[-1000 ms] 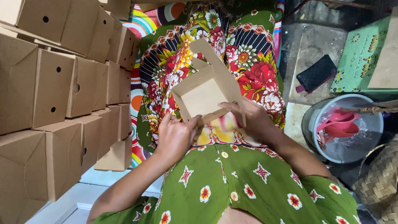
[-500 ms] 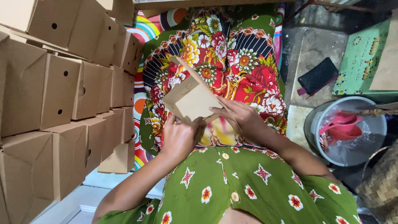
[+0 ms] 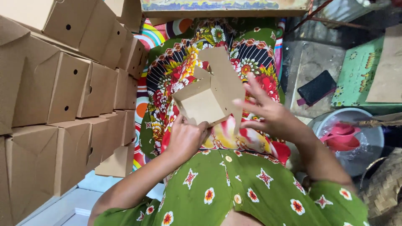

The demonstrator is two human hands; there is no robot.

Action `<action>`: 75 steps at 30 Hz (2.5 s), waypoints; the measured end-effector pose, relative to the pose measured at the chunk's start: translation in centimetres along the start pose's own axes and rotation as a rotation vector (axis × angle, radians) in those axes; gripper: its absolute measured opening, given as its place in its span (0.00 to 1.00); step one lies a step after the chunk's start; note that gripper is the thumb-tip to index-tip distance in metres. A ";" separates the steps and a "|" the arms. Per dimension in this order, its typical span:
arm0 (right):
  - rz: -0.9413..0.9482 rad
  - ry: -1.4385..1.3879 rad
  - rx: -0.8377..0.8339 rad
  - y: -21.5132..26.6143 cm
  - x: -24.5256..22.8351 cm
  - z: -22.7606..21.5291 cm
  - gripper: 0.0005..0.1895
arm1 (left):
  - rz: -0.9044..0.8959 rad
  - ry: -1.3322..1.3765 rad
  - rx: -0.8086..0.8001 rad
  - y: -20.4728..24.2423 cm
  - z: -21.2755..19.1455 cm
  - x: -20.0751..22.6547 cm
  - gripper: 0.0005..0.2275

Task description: Assembling small cardboard boxes from flat templates by folding and tucking tabs.

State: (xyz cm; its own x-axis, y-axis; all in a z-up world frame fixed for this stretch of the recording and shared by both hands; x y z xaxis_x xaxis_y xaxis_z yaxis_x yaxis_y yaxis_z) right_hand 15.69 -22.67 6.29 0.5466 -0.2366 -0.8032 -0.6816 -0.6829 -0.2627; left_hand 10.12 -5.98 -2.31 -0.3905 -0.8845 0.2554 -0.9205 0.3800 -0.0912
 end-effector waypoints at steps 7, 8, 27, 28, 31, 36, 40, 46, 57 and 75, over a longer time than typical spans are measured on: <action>-0.108 0.133 -0.136 -3.5 0.0 7.1 0.20 | 0.012 0.018 -0.022 -0.5 -0.4 -0.3 0.06; -0.142 0.210 -0.132 -3.4 -0.2 7.7 0.22 | 0.010 -0.023 -0.018 -0.5 -0.1 -0.3 0.06; 0.234 0.006 0.350 5.7 8.5 2.0 0.22 | -0.064 0.039 -0.151 1.7 -1.2 -2.1 0.07; 0.231 0.009 0.346 5.0 6.9 0.5 0.22 | -0.067 0.040 -0.146 1.7 -1.3 -2.1 0.07; 0.250 0.112 0.548 4.5 2.6 -5.1 0.18 | -0.066 0.071 -0.167 1.7 -0.7 -1.6 0.08; 0.001 0.569 0.567 1.7 -4.5 -5.5 0.12 | -0.016 0.033 -0.230 1.2 0.4 -0.4 0.11; -0.152 0.792 0.133 -4.2 -3.7 3.4 0.07 | -0.034 0.101 -0.261 1.5 0.2 -0.2 0.07; 0.639 -0.048 -0.266 -9.6 7.4 8.5 0.26 | 0.030 0.187 -0.271 0.8 -0.8 0.7 0.11; 0.562 -0.332 -0.175 -6.7 1.7 2.1 0.26 | 0.056 0.605 0.177 0.9 -8.1 -1.0 0.18; 0.440 -0.359 -0.089 -0.9 5.7 3.0 0.12 | -0.016 0.392 0.079 -0.4 -4.4 -0.5 0.13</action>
State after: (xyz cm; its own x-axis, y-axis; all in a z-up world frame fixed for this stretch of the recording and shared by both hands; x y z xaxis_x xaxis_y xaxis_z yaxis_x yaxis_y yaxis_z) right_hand 17.94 -21.37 0.29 0.0107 -0.2729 -0.9620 -0.7554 -0.6326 0.1710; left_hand 10.78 -4.50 1.80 -0.3538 -0.7139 0.6043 -0.9309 0.3313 -0.1538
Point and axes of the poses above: each hand's wrist, its own y-axis away from the middle knuckle, its own z-axis out of the palm, x = y × z, the point moved 10 cm from there along -y, towards the middle knuckle, and after that the axes turned 6 degrees about -y, right-handed, at the moved point
